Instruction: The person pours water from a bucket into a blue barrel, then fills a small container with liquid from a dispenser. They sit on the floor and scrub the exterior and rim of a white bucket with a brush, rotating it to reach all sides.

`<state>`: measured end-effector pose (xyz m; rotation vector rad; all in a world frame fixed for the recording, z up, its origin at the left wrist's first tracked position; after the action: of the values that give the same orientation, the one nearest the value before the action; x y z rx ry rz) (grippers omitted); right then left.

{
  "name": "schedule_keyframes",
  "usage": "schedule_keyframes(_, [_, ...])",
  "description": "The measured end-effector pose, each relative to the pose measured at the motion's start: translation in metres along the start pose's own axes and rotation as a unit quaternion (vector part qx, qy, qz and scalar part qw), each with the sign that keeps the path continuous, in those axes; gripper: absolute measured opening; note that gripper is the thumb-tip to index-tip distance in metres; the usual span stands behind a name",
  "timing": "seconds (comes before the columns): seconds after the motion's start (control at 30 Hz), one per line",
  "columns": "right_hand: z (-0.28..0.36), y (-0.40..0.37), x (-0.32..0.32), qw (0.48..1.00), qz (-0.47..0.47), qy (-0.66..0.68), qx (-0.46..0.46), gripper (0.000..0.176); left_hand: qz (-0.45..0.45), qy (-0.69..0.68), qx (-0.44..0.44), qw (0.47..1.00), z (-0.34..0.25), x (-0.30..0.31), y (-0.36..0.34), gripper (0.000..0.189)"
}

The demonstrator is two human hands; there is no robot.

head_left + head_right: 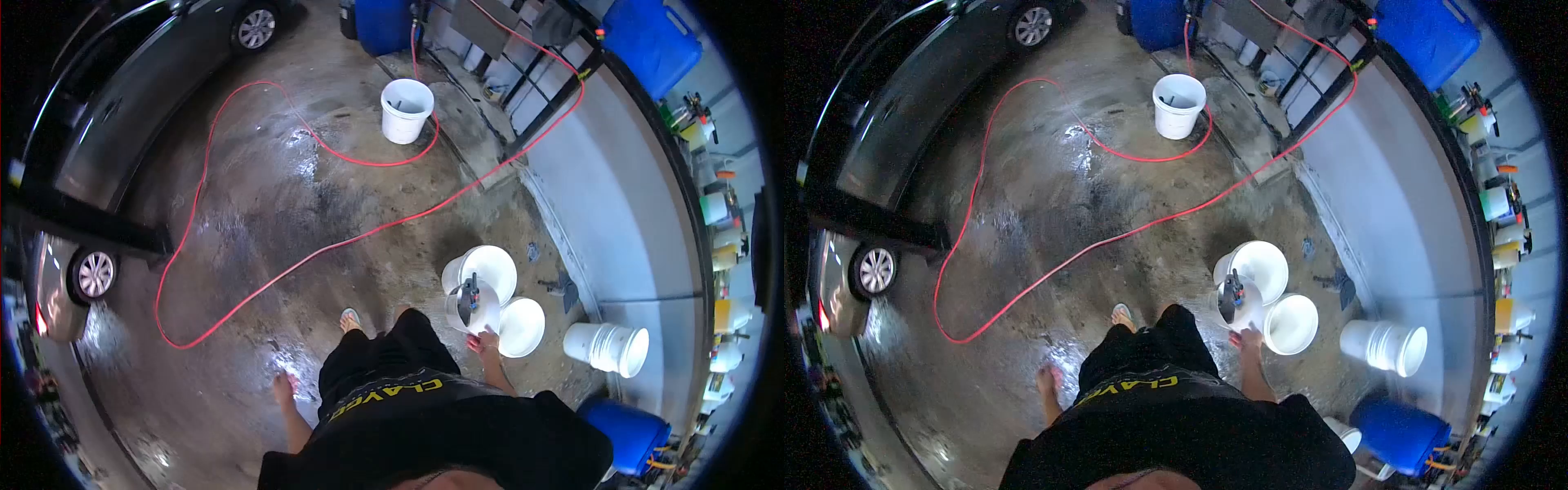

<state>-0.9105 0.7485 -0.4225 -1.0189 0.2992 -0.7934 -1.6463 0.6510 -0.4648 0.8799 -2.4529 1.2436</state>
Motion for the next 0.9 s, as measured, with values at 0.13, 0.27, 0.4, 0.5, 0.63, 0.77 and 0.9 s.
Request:
schedule_keyframes(0.13, [-0.031,-0.003,0.006,0.994,-0.047,0.093,-0.044,0.059,0.026,-0.042,-0.083,0.995,-0.209,0.000,0.067,0.026])
schedule_keyframes(0.27, [-0.047,-0.010,0.002,0.966,-0.100,0.228,-0.063,0.032,0.003,-0.025,-0.128,0.992,-0.321,-0.040,0.104,0.028])
schedule_keyframes(0.4, [-0.025,-0.003,-0.018,0.979,-0.134,0.152,-0.015,0.034,0.163,-0.095,0.006,0.982,-0.303,-0.137,0.147,0.026])
schedule_keyframes(0.5, [0.011,0.011,-0.046,0.964,-0.178,0.169,-0.101,0.036,0.221,0.060,0.029,0.973,-0.288,-0.203,0.126,0.029])
schedule_keyframes(0.63, [0.093,0.074,-0.080,0.981,-0.041,0.035,0.188,0.022,0.233,0.308,-0.072,0.919,-0.348,-0.272,0.094,0.029])
schedule_keyframes(0.77, [0.170,0.099,-0.128,0.961,-0.156,0.226,-0.026,0.022,0.248,0.386,-0.139,0.877,-0.431,-0.348,0.115,0.029])
schedule_keyframes(0.9, [0.279,0.138,-0.181,0.970,-0.110,0.215,0.038,0.067,0.248,0.439,-0.257,0.825,-0.567,-0.449,0.151,0.029])
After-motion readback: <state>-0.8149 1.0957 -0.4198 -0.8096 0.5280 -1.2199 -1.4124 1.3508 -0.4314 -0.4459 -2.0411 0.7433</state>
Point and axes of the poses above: each hand's wrist, its own y-axis towards the middle knuckle, its own x-axis out of the back of the hand, z = x × y, the point moved 10 cm from there along y, towards the middle knuckle, and after that the axes turned 2 degrees about -z, right-handed, at the moved point
